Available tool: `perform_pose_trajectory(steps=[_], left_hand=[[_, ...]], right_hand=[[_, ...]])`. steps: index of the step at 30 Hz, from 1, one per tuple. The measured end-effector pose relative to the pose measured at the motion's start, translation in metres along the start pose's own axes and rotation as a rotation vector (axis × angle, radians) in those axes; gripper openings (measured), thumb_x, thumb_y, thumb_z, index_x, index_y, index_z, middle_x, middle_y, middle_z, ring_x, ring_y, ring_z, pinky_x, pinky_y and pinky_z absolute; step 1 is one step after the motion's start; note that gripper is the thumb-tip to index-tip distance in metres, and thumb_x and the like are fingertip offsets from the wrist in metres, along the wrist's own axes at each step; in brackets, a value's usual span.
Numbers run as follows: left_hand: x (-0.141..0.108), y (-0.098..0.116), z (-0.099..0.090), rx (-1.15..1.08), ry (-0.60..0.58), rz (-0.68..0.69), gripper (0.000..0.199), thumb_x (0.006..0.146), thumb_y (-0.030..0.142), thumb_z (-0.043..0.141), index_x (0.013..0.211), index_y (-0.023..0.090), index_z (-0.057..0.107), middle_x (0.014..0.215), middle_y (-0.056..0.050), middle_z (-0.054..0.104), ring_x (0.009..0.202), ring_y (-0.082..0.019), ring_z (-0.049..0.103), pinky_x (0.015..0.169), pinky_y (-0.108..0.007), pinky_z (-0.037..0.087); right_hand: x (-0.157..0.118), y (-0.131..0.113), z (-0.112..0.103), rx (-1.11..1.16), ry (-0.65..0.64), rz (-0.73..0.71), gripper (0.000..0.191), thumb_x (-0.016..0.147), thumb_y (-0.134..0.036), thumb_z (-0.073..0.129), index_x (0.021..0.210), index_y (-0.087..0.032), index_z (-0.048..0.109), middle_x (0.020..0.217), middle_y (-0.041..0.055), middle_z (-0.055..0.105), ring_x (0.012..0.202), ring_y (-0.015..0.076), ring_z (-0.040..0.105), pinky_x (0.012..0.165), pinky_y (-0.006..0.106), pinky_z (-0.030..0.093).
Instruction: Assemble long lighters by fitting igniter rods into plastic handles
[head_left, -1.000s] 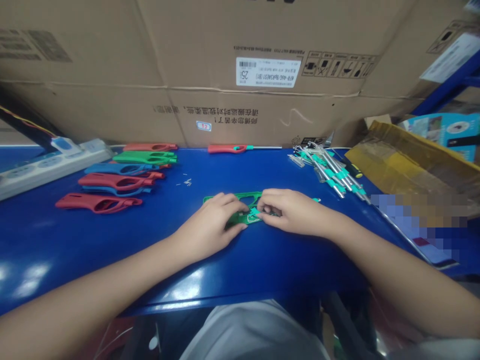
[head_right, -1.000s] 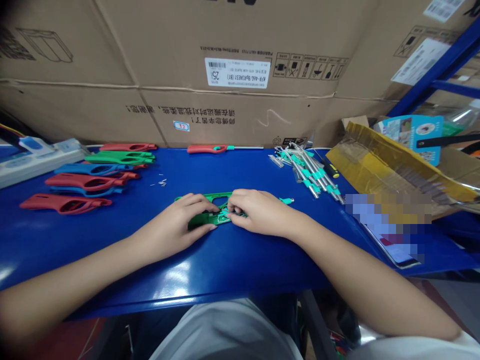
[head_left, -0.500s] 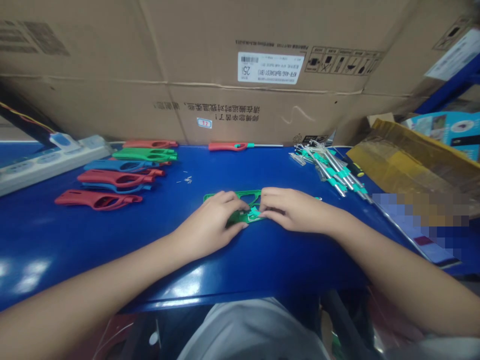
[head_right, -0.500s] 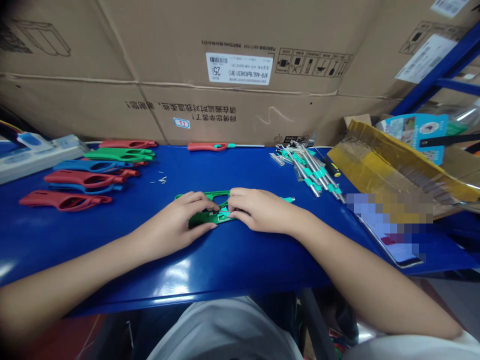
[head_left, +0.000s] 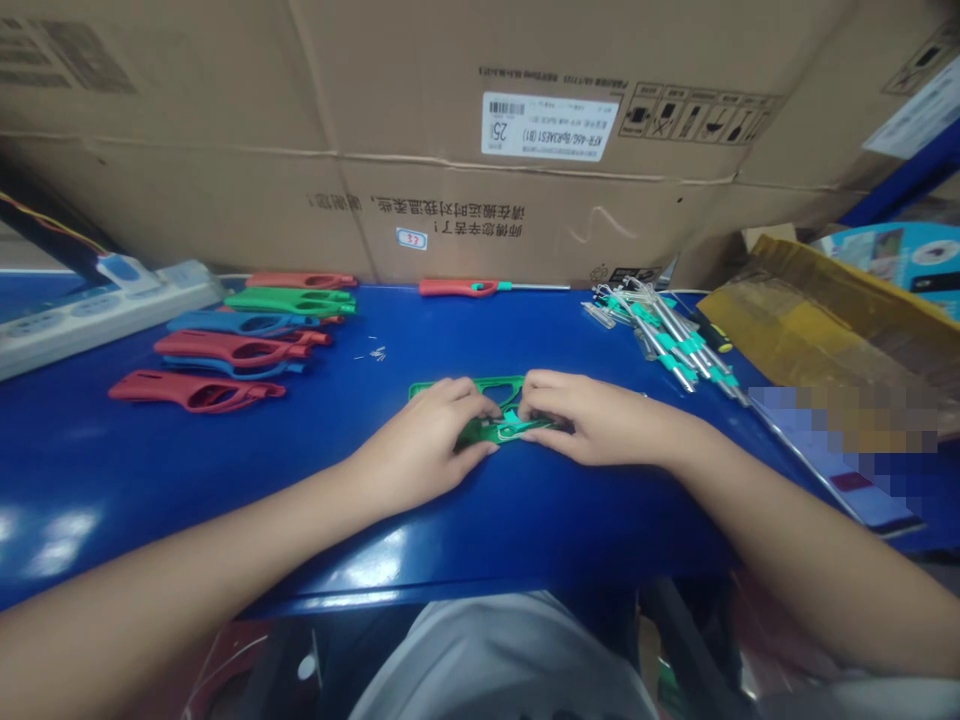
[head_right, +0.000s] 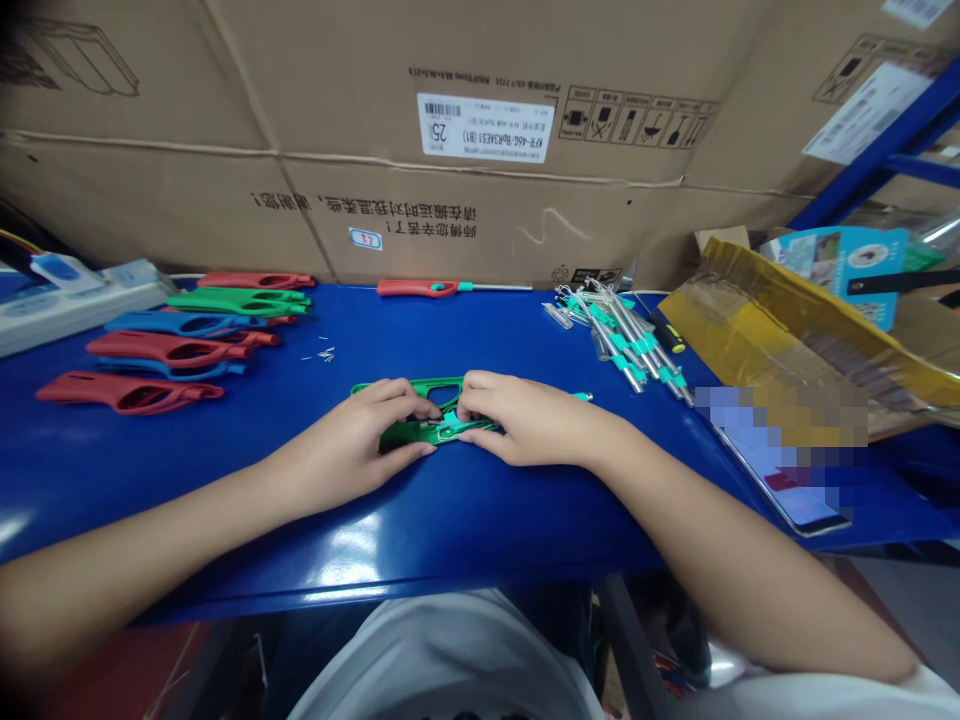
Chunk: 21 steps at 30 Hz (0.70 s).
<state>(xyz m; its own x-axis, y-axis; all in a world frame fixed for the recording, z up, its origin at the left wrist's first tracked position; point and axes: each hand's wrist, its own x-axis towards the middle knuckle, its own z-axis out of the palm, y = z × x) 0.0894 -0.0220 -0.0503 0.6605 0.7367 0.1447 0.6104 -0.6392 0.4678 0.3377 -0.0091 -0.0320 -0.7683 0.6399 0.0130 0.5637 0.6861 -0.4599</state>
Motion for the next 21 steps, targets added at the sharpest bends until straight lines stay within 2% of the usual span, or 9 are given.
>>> perform_pose_trajectory(steps=[4,11,21], left_hand=[[-0.0001,0.0004,-0.0007,0.008,0.006,0.001,0.026,0.091,0.024,0.07,0.116,0.017,0.066,0.109,-0.008,0.065,0.105,-0.028,0.06,0.093,-0.045,0.05],[0.0016,0.0,-0.0001,0.007,0.003,0.003,0.023,0.091,0.024,0.07,0.114,0.018,0.067,0.108,-0.007,0.065,0.103,-0.027,0.06,0.092,-0.045,0.049],[0.0008,-0.0001,0.0009,0.048,-0.002,0.011,0.025,0.093,0.026,0.067,0.117,0.017,0.066,0.11,-0.009,0.065,0.105,-0.028,0.06,0.093,-0.046,0.05]], right_hand=[[-0.0001,-0.0019,-0.0015,-0.003,-0.018,0.024,0.008,0.099,-0.025,0.058,0.095,-0.018,0.059,0.099,0.0042,0.059,0.085,0.0171,0.056,0.073,0.029,0.041],[0.0025,-0.0001,-0.0019,0.036,0.015,-0.018,0.008,0.098,-0.018,0.056,0.091,-0.018,0.059,0.095,0.0033,0.059,0.083,0.0159,0.055,0.073,0.028,0.042],[0.0015,-0.0026,-0.0035,-0.008,0.022,-0.016,0.01,0.1,-0.02,0.053,0.091,-0.018,0.058,0.096,0.0038,0.058,0.082,0.016,0.055,0.071,0.028,0.041]])
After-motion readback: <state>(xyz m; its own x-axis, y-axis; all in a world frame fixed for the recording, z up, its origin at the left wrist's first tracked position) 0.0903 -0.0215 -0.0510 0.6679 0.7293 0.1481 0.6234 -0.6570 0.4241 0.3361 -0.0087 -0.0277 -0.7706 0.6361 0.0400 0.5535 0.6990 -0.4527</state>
